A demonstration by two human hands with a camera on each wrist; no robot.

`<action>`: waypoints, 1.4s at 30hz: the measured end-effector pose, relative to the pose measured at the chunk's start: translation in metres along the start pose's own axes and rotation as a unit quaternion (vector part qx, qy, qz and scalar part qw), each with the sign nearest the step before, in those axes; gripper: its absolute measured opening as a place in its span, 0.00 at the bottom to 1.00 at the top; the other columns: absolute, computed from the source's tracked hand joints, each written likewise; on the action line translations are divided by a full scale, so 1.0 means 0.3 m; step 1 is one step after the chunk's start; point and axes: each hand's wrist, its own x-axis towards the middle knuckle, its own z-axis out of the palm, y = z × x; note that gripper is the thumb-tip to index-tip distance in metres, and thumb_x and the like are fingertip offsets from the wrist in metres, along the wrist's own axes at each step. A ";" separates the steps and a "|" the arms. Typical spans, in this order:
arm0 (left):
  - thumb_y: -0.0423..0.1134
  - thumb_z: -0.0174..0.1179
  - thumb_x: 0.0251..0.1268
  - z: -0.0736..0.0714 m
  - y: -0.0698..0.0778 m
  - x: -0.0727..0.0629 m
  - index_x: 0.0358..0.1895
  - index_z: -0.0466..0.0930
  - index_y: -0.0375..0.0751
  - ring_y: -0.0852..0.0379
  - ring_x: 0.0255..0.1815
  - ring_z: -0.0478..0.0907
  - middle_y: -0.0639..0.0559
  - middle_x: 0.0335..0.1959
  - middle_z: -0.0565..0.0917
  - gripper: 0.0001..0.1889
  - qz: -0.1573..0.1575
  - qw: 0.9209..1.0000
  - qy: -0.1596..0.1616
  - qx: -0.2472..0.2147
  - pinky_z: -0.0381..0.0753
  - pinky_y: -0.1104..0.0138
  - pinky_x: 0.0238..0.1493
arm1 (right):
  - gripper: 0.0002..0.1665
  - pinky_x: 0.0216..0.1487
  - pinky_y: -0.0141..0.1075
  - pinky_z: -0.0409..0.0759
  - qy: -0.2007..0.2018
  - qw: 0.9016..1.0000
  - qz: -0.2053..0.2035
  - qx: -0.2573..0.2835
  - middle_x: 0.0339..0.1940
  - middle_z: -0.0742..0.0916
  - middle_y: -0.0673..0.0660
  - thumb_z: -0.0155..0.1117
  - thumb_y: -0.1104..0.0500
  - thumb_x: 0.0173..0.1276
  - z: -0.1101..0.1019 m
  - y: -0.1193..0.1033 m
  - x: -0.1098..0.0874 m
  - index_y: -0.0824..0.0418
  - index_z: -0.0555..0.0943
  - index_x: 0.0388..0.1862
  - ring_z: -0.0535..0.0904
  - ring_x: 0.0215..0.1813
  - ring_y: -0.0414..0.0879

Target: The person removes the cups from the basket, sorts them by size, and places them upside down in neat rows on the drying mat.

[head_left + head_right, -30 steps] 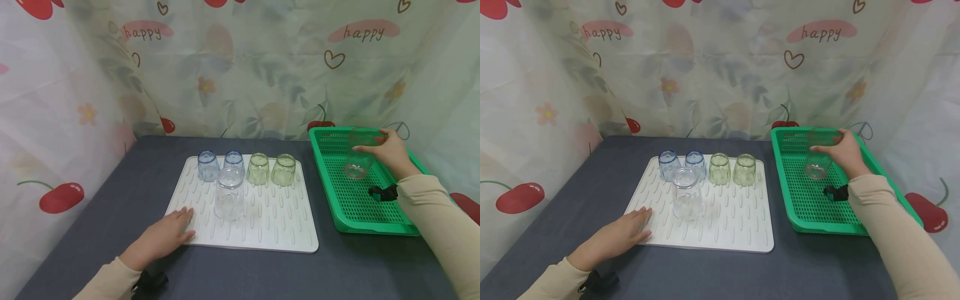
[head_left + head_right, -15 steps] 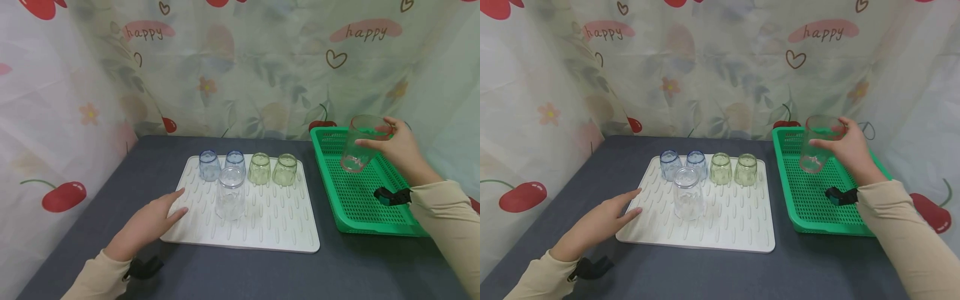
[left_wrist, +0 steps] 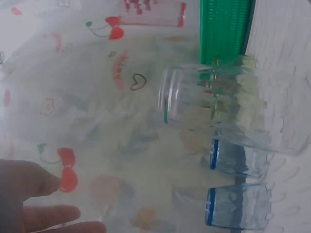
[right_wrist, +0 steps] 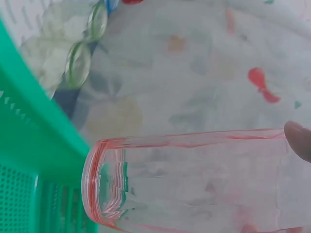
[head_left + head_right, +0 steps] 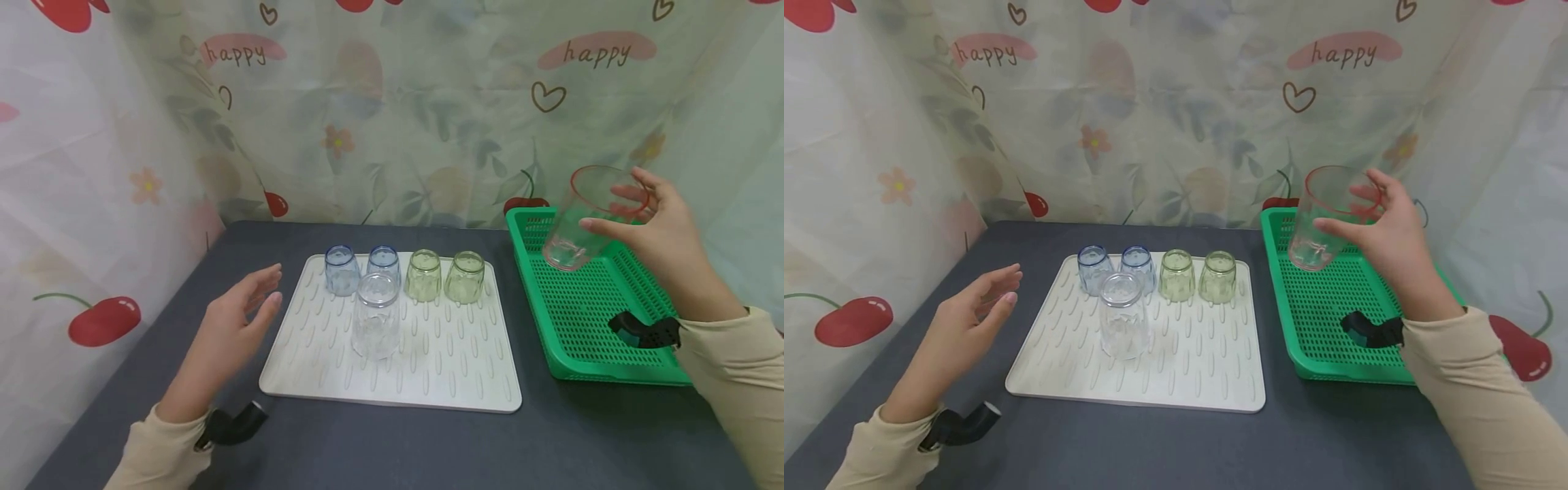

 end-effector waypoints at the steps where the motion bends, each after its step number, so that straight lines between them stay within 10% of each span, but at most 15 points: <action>1: 0.43 0.51 0.75 0.001 0.005 0.002 0.71 0.65 0.43 0.43 0.63 0.76 0.42 0.65 0.75 0.24 0.012 1.000 0.018 -0.009 0.75 0.48 0.58 | 0.56 0.40 0.14 0.70 0.002 1.000 -0.005 0.006 0.70 0.71 0.49 0.71 0.50 0.60 0.002 -0.010 -0.009 0.42 0.47 0.79 0.72 0.52 0.27; 9: 0.28 0.56 0.68 0.017 0.052 0.005 0.70 0.68 0.46 0.63 0.64 0.73 0.47 0.65 0.76 0.27 0.106 0.981 0.139 -0.080 0.69 0.80 0.60 | 0.52 0.44 0.15 0.74 0.011 0.997 -0.061 0.054 0.64 0.77 0.44 0.73 0.61 0.59 0.052 -0.085 -0.091 0.47 0.55 0.77 0.76 0.53 0.30; 16: 0.18 0.57 0.59 0.041 0.108 -0.010 0.68 0.67 0.36 0.63 0.66 0.72 0.43 0.66 0.74 0.31 0.176 0.959 0.172 -0.140 0.69 0.73 0.64 | 0.52 0.47 0.19 0.72 -0.011 0.993 -0.097 0.069 0.63 0.77 0.44 0.73 0.65 0.57 0.128 -0.114 -0.160 0.46 0.57 0.76 0.79 0.51 0.28; 26: 0.17 0.58 0.55 0.077 0.168 -0.030 0.69 0.64 0.32 0.56 0.70 0.69 0.41 0.67 0.72 0.35 0.226 0.950 0.137 -0.164 0.68 0.68 0.66 | 0.54 0.46 0.22 0.79 -0.052 0.980 -0.176 0.072 0.63 0.78 0.51 0.76 0.70 0.52 0.229 -0.145 -0.253 0.51 0.60 0.75 0.80 0.51 0.31; 32: 0.33 0.58 0.67 0.124 0.193 -0.034 0.68 0.64 0.29 0.52 0.70 0.68 0.37 0.67 0.71 0.28 0.273 0.940 0.101 -0.177 0.69 0.64 0.66 | 0.55 0.49 0.23 0.78 -0.095 0.975 -0.186 0.072 0.65 0.77 0.58 0.77 0.67 0.51 0.297 -0.146 -0.306 0.50 0.59 0.75 0.77 0.57 0.32; 42: 0.28 0.64 0.59 0.220 0.259 -0.058 0.72 0.59 0.37 0.50 0.72 0.65 0.44 0.71 0.66 0.37 0.235 0.950 -0.036 -0.200 0.68 0.62 0.68 | 0.57 0.53 0.31 0.80 -0.155 0.965 -0.200 0.071 0.65 0.78 0.53 0.82 0.60 0.47 0.408 -0.130 -0.381 0.47 0.61 0.73 0.77 0.61 0.48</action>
